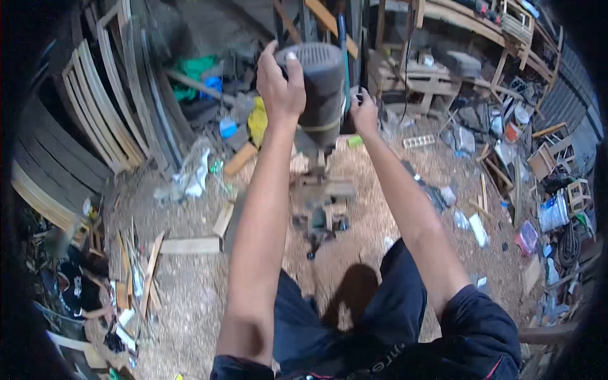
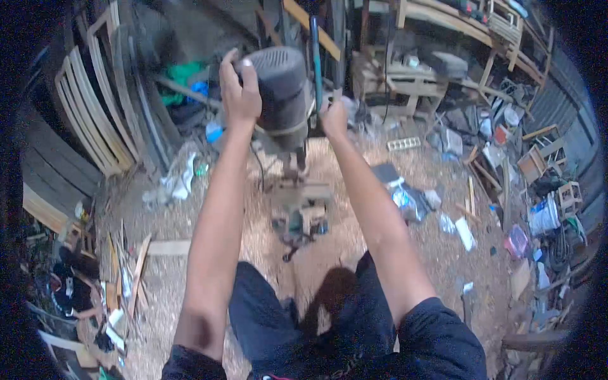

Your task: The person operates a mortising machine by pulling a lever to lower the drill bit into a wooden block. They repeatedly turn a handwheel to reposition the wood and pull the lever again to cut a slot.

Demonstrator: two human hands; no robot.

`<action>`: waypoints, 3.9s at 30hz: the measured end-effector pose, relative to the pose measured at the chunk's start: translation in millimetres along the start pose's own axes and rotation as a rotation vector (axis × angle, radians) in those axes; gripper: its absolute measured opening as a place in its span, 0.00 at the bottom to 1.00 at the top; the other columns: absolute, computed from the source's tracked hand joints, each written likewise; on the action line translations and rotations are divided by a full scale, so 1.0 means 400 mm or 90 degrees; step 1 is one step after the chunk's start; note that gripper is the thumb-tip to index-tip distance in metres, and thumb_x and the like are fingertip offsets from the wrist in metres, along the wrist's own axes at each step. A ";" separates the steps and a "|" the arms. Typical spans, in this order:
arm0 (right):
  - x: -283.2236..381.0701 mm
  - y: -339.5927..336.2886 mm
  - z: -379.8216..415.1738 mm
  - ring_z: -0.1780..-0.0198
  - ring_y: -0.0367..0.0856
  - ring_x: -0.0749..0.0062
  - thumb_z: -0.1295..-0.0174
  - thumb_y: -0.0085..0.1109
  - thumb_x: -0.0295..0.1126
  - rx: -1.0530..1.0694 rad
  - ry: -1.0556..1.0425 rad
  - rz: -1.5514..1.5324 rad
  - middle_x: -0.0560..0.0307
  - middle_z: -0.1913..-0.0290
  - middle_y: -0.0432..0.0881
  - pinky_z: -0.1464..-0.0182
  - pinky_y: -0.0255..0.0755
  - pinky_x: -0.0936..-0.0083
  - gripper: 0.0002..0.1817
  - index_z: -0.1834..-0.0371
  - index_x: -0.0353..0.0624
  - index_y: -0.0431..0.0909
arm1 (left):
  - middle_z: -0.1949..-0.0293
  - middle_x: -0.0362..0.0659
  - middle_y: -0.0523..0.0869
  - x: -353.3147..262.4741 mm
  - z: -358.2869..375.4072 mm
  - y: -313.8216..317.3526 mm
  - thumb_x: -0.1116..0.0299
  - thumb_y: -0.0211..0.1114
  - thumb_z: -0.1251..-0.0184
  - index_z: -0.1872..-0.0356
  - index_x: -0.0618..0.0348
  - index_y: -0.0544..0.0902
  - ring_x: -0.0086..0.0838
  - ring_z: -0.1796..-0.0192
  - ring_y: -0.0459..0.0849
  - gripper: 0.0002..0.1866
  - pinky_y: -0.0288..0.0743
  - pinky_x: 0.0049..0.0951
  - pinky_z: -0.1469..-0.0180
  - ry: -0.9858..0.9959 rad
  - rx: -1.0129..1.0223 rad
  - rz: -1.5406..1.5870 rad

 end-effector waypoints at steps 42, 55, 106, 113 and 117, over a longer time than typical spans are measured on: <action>-0.254 0.049 1.105 0.20 0.45 0.43 0.42 0.60 0.26 0.626 -0.031 -0.099 0.27 0.21 0.42 0.22 0.49 0.66 0.56 0.21 0.35 0.24 | 0.41 0.62 0.78 0.413 1.255 -0.210 0.77 0.68 0.49 0.21 0.49 0.47 0.55 0.52 0.84 0.53 0.77 0.49 0.45 -0.318 0.684 -0.322; -0.262 0.048 1.116 0.19 0.46 0.51 0.36 0.62 0.34 0.650 -0.025 -0.102 0.35 0.19 0.41 0.22 0.47 0.68 0.53 0.20 0.37 0.28 | 0.50 0.61 0.84 0.423 1.264 -0.208 0.81 0.59 0.39 0.20 0.39 0.38 0.52 0.56 0.87 0.51 0.84 0.46 0.53 -0.365 0.710 -0.474; 0.277 0.122 -0.492 0.60 0.80 0.63 0.48 0.51 0.81 0.170 0.134 -0.221 0.48 0.64 0.82 0.54 0.73 0.66 0.52 0.57 0.31 0.83 | 0.68 0.53 0.88 -0.057 -0.076 0.041 0.62 0.53 0.35 0.71 0.60 0.88 0.47 0.63 0.89 0.17 0.79 0.36 0.58 0.082 0.041 -0.036; 0.336 -0.056 -0.294 0.72 0.73 0.69 0.37 0.43 0.74 0.080 0.196 -0.279 0.56 0.75 0.75 0.67 0.65 0.69 0.42 0.72 0.37 0.78 | 0.71 0.53 0.87 -0.024 -0.038 0.042 0.56 0.53 0.35 0.71 0.55 0.89 0.49 0.64 0.88 0.20 0.79 0.38 0.61 0.061 0.021 -0.052; 0.348 -0.118 -0.178 0.80 0.68 0.74 0.36 0.50 0.67 0.044 0.149 -0.425 0.64 0.83 0.70 0.74 0.59 0.73 0.34 0.84 0.47 0.73 | 0.72 0.51 0.87 -0.002 -0.018 0.051 0.56 0.53 0.38 0.70 0.51 0.90 0.48 0.65 0.88 0.18 0.79 0.37 0.61 0.068 0.016 -0.076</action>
Point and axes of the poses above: each hand's wrist, its own z-axis away from the middle knuckle, its own y-axis out of the palm, x = y × z, the point moved 10 cm from there along -z, towards the middle knuckle
